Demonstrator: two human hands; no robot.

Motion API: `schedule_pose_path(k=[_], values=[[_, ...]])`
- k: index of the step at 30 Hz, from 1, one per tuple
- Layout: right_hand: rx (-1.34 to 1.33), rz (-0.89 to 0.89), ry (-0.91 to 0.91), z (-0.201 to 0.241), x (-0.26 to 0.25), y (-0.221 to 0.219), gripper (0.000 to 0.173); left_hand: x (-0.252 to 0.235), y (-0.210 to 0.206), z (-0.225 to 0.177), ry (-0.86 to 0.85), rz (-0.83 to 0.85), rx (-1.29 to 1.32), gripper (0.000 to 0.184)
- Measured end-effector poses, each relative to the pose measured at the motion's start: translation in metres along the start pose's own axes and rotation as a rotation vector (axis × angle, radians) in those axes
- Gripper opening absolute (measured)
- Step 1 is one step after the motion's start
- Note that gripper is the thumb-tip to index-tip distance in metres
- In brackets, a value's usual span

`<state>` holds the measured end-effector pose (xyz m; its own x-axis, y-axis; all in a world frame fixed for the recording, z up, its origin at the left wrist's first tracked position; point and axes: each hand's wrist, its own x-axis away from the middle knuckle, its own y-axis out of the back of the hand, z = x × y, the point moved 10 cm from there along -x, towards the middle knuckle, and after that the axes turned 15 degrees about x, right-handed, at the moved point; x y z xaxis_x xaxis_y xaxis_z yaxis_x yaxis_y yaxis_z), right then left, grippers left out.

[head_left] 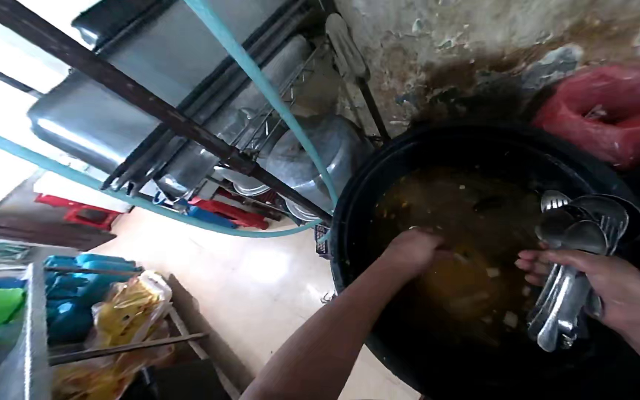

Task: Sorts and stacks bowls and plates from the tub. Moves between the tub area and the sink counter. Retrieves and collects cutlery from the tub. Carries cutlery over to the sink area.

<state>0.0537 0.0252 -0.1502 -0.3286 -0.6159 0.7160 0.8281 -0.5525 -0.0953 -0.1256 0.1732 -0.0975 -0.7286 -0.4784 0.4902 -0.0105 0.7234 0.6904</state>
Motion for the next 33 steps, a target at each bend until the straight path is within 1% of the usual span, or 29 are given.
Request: schedule_pose_path(k=[2,4,6,7,8,9,11,13,14,15,17,19,21,24,26,28,30,33], values=[[0.005,0.049,0.006,-0.001,0.0,-0.003,0.026,0.0,0.012,-0.05,-0.044,0.007,0.288,0.036],[0.013,0.091,0.056,0.0,0.0,-0.005,0.027,-0.007,0.007,-0.09,-0.039,0.045,0.652,0.037],[0.02,0.116,0.081,0.002,0.002,-0.006,0.026,-0.019,-0.006,-0.105,-0.006,0.065,0.909,0.037],[0.018,0.115,0.061,0.001,0.003,-0.006,0.026,-0.024,-0.009,-0.105,0.008,0.066,0.94,0.038],[0.019,0.096,0.044,0.0,0.005,-0.005,0.024,-0.025,-0.008,-0.101,0.025,0.068,0.895,0.041],[0.024,0.092,0.036,0.0,0.007,-0.004,0.023,-0.025,-0.007,-0.092,0.043,0.083,0.767,0.046],[0.023,0.105,0.057,0.0,0.006,-0.003,0.018,-0.018,-0.015,-0.059,0.106,0.138,0.365,0.05],[0.006,0.111,0.079,0.001,0.006,-0.003,0.012,0.002,-0.044,-0.014,0.243,0.272,-0.066,0.046],[0.003,0.097,0.096,0.003,0.006,-0.003,0.01,0.018,-0.062,0.006,0.334,0.354,-0.179,0.043],[0.007,0.069,0.115,0.006,0.006,-0.002,0.012,0.033,-0.08,0.023,0.423,0.423,-0.235,0.04],[0.003,0.042,0.124,0.009,0.006,0.0,0.014,0.051,-0.11,0.045,0.519,0.488,-0.273,0.035],[-0.015,0.027,0.081,0.007,0.006,0.001,0.014,0.056,-0.121,0.051,0.531,0.468,-0.243,0.031],[-0.017,0.02,0.045,0.006,0.007,0.0,0.016,0.053,-0.112,0.049,0.49,0.421,-0.195,0.031],[-0.008,0.042,0.055,0.005,0.007,-0.001,0.015,0.035,-0.079,0.047,0.422,0.301,-0.156,0.036],[-0.006,0.061,0.043,0.004,0.007,-0.003,0.016,0.021,-0.06,0.044,0.343,0.212,-0.11,0.04],[-0.006,0.078,0.055,0.004,0.007,-0.005,0.018,0.012,-0.047,0.026,0.257,0.179,-0.055,0.04],[0.034,0.079,0.09,0.005,0.007,-0.005,0.02,0.009,-0.034,-0.006,0.18,0.176,-0.03,0.036],[0.143,-0.001,0.149,0.008,0.007,0.001,0.019,0.002,-0.017,-0.049,0.137,0.222,-0.058,0.03]])
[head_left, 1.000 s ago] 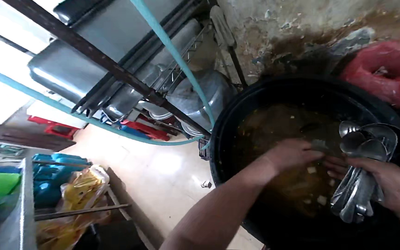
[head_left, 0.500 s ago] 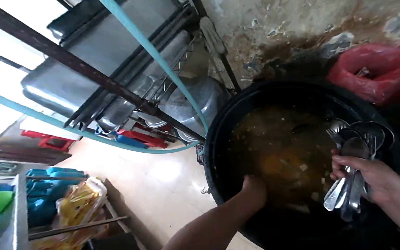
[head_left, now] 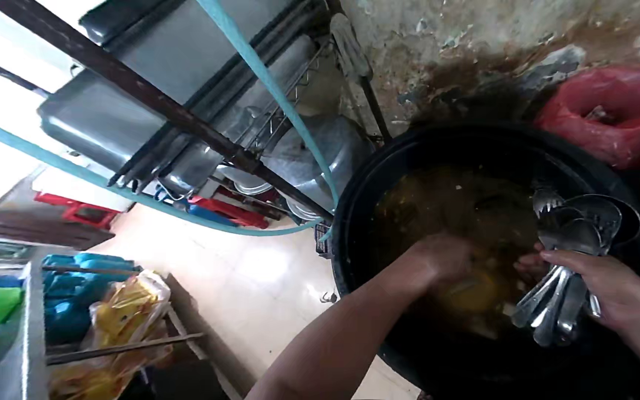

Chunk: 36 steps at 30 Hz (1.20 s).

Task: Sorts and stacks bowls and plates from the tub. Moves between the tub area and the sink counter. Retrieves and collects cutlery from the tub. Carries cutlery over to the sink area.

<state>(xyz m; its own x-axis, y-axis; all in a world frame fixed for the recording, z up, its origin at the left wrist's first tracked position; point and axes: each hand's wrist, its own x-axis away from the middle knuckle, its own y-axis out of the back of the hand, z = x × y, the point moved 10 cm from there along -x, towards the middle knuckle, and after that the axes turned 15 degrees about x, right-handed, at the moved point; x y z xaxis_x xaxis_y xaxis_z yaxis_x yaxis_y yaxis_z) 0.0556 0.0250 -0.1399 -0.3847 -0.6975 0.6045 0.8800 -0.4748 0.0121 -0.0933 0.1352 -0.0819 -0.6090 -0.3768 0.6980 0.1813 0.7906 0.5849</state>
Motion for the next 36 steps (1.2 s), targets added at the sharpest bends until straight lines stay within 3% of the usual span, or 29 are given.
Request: schedule_pose_path(k=[5,9,12,15,18,22,23,25,27,29,33,36], values=[[-0.041,-0.144,0.113,0.014,0.01,0.01,0.016,0.018,0.011,-0.061,-0.082,0.075,-0.14,0.022],[0.068,-0.152,0.058,0.01,0.013,0.01,0.017,0.02,0.017,-0.12,-0.251,0.154,-0.211,0.026],[0.122,-0.15,-0.037,0.005,0.015,0.011,0.023,0.003,0.042,-0.13,-0.314,0.091,-0.156,0.029],[-0.076,-0.022,-0.015,0.002,0.007,0.003,0.016,-0.011,0.062,-0.1,-0.248,0.064,0.099,0.031],[-0.061,0.075,-0.052,0.001,0.007,-0.008,0.016,-0.027,0.056,-0.054,-0.167,0.033,0.501,0.031],[0.024,0.019,-0.087,-0.004,0.007,-0.008,0.016,-0.031,0.04,-0.009,-0.137,-0.068,1.035,0.047],[0.038,-0.003,-0.098,-0.006,0.007,-0.005,0.02,-0.028,0.036,0.003,-0.11,-0.092,1.018,0.05],[0.074,-0.009,-0.108,-0.006,0.009,-0.003,0.028,-0.018,0.019,0.029,-0.01,-0.102,0.634,0.046],[0.15,0.022,-0.114,-0.007,0.011,-0.008,0.032,-0.008,-0.022,0.059,0.186,0.017,0.16,0.046],[0.299,0.085,-0.075,-0.006,0.01,-0.016,0.03,0.005,-0.066,0.088,0.332,0.151,-0.071,0.045],[0.593,0.244,0.036,-0.01,0.004,-0.037,0.016,0.013,-0.107,0.109,0.362,0.21,-0.047,0.035],[0.688,0.34,0.048,-0.015,0.001,-0.05,0.018,0.013,-0.09,0.112,0.313,0.143,0.031,0.036]])
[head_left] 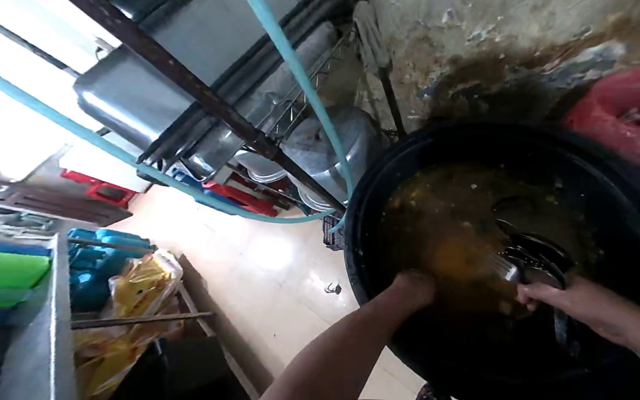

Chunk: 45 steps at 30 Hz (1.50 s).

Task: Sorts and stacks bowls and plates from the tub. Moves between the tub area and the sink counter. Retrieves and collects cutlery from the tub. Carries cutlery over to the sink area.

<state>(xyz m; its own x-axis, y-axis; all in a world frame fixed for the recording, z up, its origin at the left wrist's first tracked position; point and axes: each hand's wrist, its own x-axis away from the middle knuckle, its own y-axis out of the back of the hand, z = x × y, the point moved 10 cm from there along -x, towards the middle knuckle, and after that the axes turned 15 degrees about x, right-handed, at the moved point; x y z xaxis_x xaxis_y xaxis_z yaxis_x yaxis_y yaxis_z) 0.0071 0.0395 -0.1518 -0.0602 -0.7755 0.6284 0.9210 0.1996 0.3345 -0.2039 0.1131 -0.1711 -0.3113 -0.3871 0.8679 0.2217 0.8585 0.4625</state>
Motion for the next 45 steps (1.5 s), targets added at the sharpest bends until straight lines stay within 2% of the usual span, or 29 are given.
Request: schedule_pose_path(k=[3,6,8,11,13,15,18,22,24,26,28,29,30,32,34,36,38,40,42,44,45], values=[[0.088,0.035,-0.056,-0.002,0.0,-0.006,0.021,0.002,0.043,0.007,-0.09,-0.175,0.122,0.036],[0.024,-0.037,-0.104,-0.006,-0.002,-0.002,0.03,0.015,0.08,-0.001,-0.221,-0.27,0.176,0.03],[-0.097,-0.127,-0.135,-0.003,-0.002,0.007,0.035,0.028,0.099,-0.02,-0.291,-0.293,0.119,0.029],[-0.303,-0.265,-0.131,0.019,0.0,0.019,0.027,0.05,0.118,-0.062,-0.322,-0.289,0.013,0.03],[-0.4,-0.298,-0.089,0.032,-0.006,0.024,0.024,0.058,0.126,-0.096,-0.425,-0.28,-0.072,0.023],[-0.428,-0.278,-0.105,0.033,-0.012,0.025,0.02,0.066,0.136,-0.127,-0.551,-0.302,-0.086,0.021],[-0.489,-0.132,-0.177,0.025,-0.01,0.013,0.022,0.068,0.155,-0.155,-0.578,-0.288,-0.03,0.027],[-0.774,0.081,0.065,0.022,-0.007,-0.002,0.031,0.063,0.159,-0.178,-0.626,-0.247,0.017,0.029],[-0.799,0.046,0.079,0.013,-0.007,0.004,0.026,0.061,0.159,-0.186,-0.67,-0.245,0.141,0.029],[-0.765,-0.063,0.054,0.005,-0.006,0.019,0.013,0.058,0.161,-0.186,-0.698,-0.211,0.468,0.035],[-0.706,-0.23,-0.046,-0.004,0.001,0.04,0.007,0.049,0.154,-0.175,-0.699,-0.159,0.801,0.047],[-0.687,-0.309,-0.091,-0.01,0.003,0.05,0.005,0.042,0.144,-0.166,-0.659,-0.159,0.823,0.048],[-0.677,-0.362,-0.122,-0.016,0.006,0.06,0.003,0.033,0.128,-0.156,-0.6,-0.181,0.72,0.045],[-0.718,-0.418,-0.102,-0.024,0.007,0.071,0.006,0.014,0.07,-0.137,-0.438,-0.177,0.265,0.043],[-0.792,-0.43,-0.031,-0.026,0.007,0.076,0.009,0.004,0.008,-0.118,-0.299,-0.019,-0.024,0.044],[-0.822,-0.418,0.002,-0.025,0.006,0.075,0.011,-0.004,-0.026,-0.102,-0.212,0.042,0.0,0.041],[-0.836,-0.39,-0.009,-0.025,0.005,0.072,0.01,-0.014,-0.032,-0.09,-0.155,0.044,0.147,0.042],[-0.842,-0.373,-0.036,-0.025,0.005,0.07,0.009,-0.014,-0.007,-0.08,-0.114,-0.059,0.229,0.038],[-0.825,-0.35,-0.042,-0.025,0.004,0.067,0.01,0.006,0.041,-0.08,-0.153,-0.266,0.168,0.034],[-0.802,-0.355,-0.056,-0.025,0.004,0.067,0.011,0.034,0.086,-0.099,-0.388,-0.485,0.05,0.029],[-0.787,-0.373,-0.06,-0.026,0.005,0.068,0.013,0.053,0.102,-0.116,-0.568,-0.592,-0.024,0.024]])
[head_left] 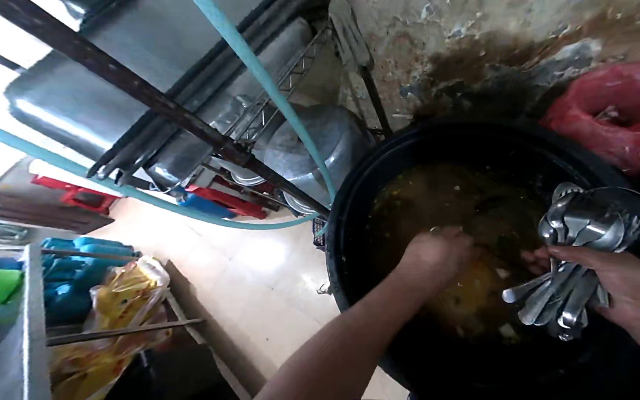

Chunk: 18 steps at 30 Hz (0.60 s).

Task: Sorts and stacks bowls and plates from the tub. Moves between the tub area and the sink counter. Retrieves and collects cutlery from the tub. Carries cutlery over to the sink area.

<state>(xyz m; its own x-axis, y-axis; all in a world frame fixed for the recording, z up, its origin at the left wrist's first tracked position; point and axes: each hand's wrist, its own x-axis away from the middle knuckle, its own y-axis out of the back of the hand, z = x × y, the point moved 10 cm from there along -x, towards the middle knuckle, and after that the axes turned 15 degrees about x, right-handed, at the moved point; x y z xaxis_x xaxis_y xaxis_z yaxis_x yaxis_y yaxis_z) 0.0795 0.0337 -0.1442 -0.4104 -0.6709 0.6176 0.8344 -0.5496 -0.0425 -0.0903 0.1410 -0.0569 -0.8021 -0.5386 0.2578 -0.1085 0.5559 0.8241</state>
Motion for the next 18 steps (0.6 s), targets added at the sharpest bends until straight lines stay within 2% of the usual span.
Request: schedule_pose_path(k=[2,3,5,8,10,12,13,15,17,18], values=[[0.046,-0.012,0.021,0.002,0.001,0.0,0.015,-0.002,0.032,-0.052,-0.361,-0.129,-0.079,0.013],[0.058,0.021,0.042,0.004,0.002,-0.002,0.015,-0.004,0.043,-0.075,-0.478,-0.152,-0.089,0.01],[0.041,0.146,0.052,0.003,0.003,-0.011,0.02,-0.017,0.054,-0.107,-0.536,-0.107,-0.106,0.011],[-0.012,0.276,0.01,-0.001,0.009,-0.016,0.024,-0.051,0.059,-0.109,-0.355,-0.001,-0.005,0.02],[-0.029,0.296,0.025,-0.002,0.01,-0.014,0.026,-0.069,0.057,-0.084,-0.188,0.033,0.346,0.029],[-0.035,0.251,0.039,-0.003,0.01,-0.009,0.022,-0.077,0.042,-0.04,0.006,0.075,0.719,0.046],[-0.039,0.212,0.048,-0.003,0.009,-0.005,0.019,-0.074,0.029,-0.013,0.132,0.104,0.716,0.05],[-0.061,0.152,0.058,-0.004,0.003,0.0,0.014,-0.059,-0.002,0.046,0.404,0.192,0.379,0.051],[-0.082,0.129,0.063,-0.002,0.003,0.0,0.014,-0.031,-0.032,0.091,0.626,0.302,0.041,0.039],[-0.092,0.127,0.062,-0.001,0.003,-0.001,0.015,-0.02,-0.043,0.104,0.684,0.321,-0.012,0.034]])
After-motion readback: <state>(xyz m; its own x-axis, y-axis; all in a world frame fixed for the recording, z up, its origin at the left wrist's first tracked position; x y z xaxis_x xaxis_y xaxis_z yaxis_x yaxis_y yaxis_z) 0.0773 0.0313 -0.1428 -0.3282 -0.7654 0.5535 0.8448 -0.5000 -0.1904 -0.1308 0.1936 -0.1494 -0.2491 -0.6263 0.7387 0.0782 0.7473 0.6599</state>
